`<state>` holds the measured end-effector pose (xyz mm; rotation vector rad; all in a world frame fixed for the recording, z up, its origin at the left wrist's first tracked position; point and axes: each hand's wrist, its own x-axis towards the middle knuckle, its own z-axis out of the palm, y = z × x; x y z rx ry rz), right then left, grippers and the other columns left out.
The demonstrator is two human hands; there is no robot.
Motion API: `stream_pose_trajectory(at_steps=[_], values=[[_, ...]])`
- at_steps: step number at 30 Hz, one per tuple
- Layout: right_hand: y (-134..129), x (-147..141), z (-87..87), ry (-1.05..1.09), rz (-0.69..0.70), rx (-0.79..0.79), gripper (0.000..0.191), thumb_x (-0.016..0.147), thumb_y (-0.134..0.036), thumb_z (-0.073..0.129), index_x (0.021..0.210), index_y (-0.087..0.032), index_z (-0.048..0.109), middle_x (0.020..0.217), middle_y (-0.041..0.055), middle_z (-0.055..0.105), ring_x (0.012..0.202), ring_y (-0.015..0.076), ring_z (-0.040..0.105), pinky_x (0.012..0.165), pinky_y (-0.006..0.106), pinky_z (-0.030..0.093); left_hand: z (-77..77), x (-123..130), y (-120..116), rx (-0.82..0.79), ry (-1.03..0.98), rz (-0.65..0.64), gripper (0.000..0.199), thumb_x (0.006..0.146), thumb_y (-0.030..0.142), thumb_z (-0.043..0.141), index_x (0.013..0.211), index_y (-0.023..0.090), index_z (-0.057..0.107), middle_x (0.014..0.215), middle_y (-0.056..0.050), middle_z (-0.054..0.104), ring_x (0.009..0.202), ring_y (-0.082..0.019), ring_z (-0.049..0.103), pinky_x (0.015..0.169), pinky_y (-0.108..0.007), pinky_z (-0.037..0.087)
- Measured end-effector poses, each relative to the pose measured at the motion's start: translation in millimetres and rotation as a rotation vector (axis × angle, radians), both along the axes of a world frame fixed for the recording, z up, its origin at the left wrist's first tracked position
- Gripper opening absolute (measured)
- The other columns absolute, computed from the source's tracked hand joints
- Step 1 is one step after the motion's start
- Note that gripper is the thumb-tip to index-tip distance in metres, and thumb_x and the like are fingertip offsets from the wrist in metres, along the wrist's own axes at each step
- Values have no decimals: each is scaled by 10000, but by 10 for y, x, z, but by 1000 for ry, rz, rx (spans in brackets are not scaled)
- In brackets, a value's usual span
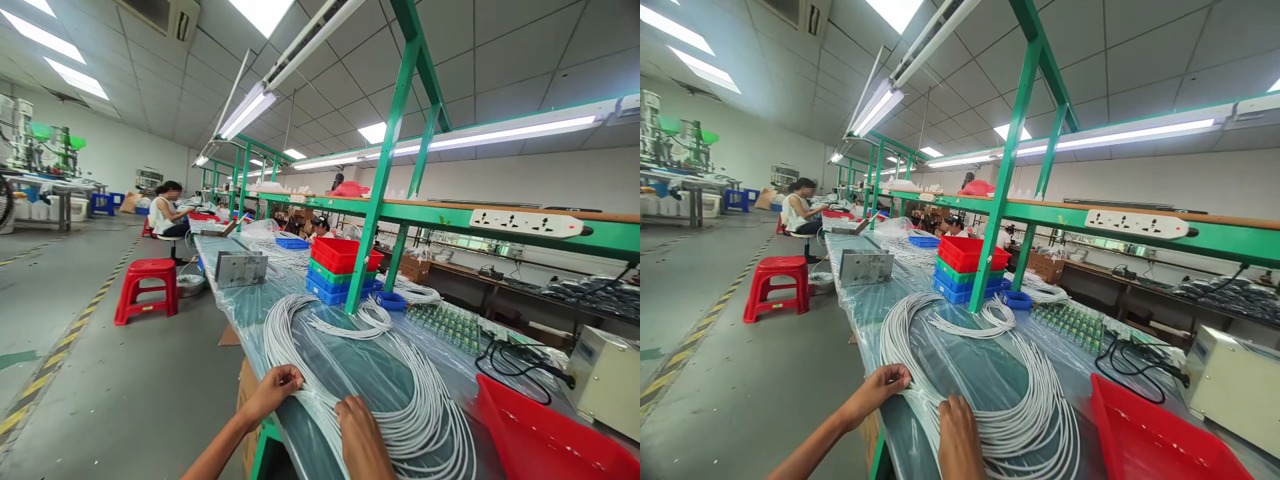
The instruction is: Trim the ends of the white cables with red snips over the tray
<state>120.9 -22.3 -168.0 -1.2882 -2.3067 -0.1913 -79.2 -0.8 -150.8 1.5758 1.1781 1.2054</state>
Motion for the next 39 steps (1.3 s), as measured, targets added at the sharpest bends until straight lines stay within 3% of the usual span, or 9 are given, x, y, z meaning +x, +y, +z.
stream_pose_trajectory(at_steps=[11, 15, 19, 23, 24, 26, 28, 34, 39], values=[[67, 64, -101, 66, 65, 41, 326, 811, 38, 373, 781, -188, 606, 794, 17, 619, 767, 182, 569, 661, 260, 380, -105, 162, -62, 28, -82, 193, 241, 669, 250, 682, 590, 148, 478, 546, 68, 490, 513, -90, 475, 542, -236, 370], [34, 56, -109, 76, 38, 59, 311, 785, 55, 408, 780, -194, 594, 786, 7, 607, 767, 188, 566, 640, 271, 355, -100, 187, -60, 31, -126, 200, 275, 633, 219, 710, 569, 152, 451, 548, 71, 508, 513, -87, 484, 530, -224, 368], [1, 50, -69, 84, 30, 40, 298, 789, 47, 414, 776, -192, 591, 782, 8, 609, 765, 188, 565, 651, 282, 368, -82, 205, -11, 27, -139, 172, 211, 701, 147, 661, 602, 141, 475, 522, 87, 473, 471, -74, 462, 496, -210, 369], [-9, -4, -15, 116, 12, -4, 61, 805, -134, 538, 790, -174, 581, 793, 36, 614, 774, 218, 572, 682, 333, 408, -75, 201, 63, 57, -144, 122, 161, 754, 108, 613, 645, 131, 497, 536, 87, 461, 480, -69, 466, 501, -207, 397], [-4, -24, -9, 128, 5, -15, 86, 779, -194, 592, 860, -166, 585, 865, 61, 623, 832, 242, 571, 716, 361, 415, -74, 188, 85, 56, -141, 105, 165, 765, 114, 606, 641, 129, 498, 533, 87, 461, 473, -67, 465, 498, -206, 403], [11, -65, -14, 141, -7, -38, 393, 712, -255, 667, 1071, -145, 552, 1083, 121, 595, 1004, 300, 526, 818, 421, 401, -72, 149, 131, 37, -132, 68, 180, 789, 137, 591, 632, 125, 501, 520, 88, 462, 450, -61, 462, 485, -203, 414], [30, -96, -37, 139, -13, -77, 560, 686, -240, 680, 1202, -129, 493, 1194, 140, 554, 1094, 323, 482, 886, 455, 374, -67, 100, 174, 10, -120, 35, 189, 808, 156, 575, 634, 121, 508, 510, 88, 465, 433, -57, 464, 475, -201, 426], [39, -94, -62, 154, -45, -171, 501, 680, -169, 653, 1170, -150, 552, 1108, 99, 623, 1034, 278, 542, 890, 418, 396, -52, 9, 261, -46, -45, -32, 157, 815, 163, 570, 672, 114, 531, 511, 88, 476, 421, -53, 472, 462, -196, 440], [37, -23, 6, 140, -49, -237, 532, 646, -169, 652, 1170, -152, 560, 1136, 100, 611, 1063, 286, 526, 924, 428, 374, 34, -188, 340, -33, 80, 13, 177, 842, 235, 536, 710, 117, 539, 549, 69, 496, 454, -65, 492, 474, -209, 444]])
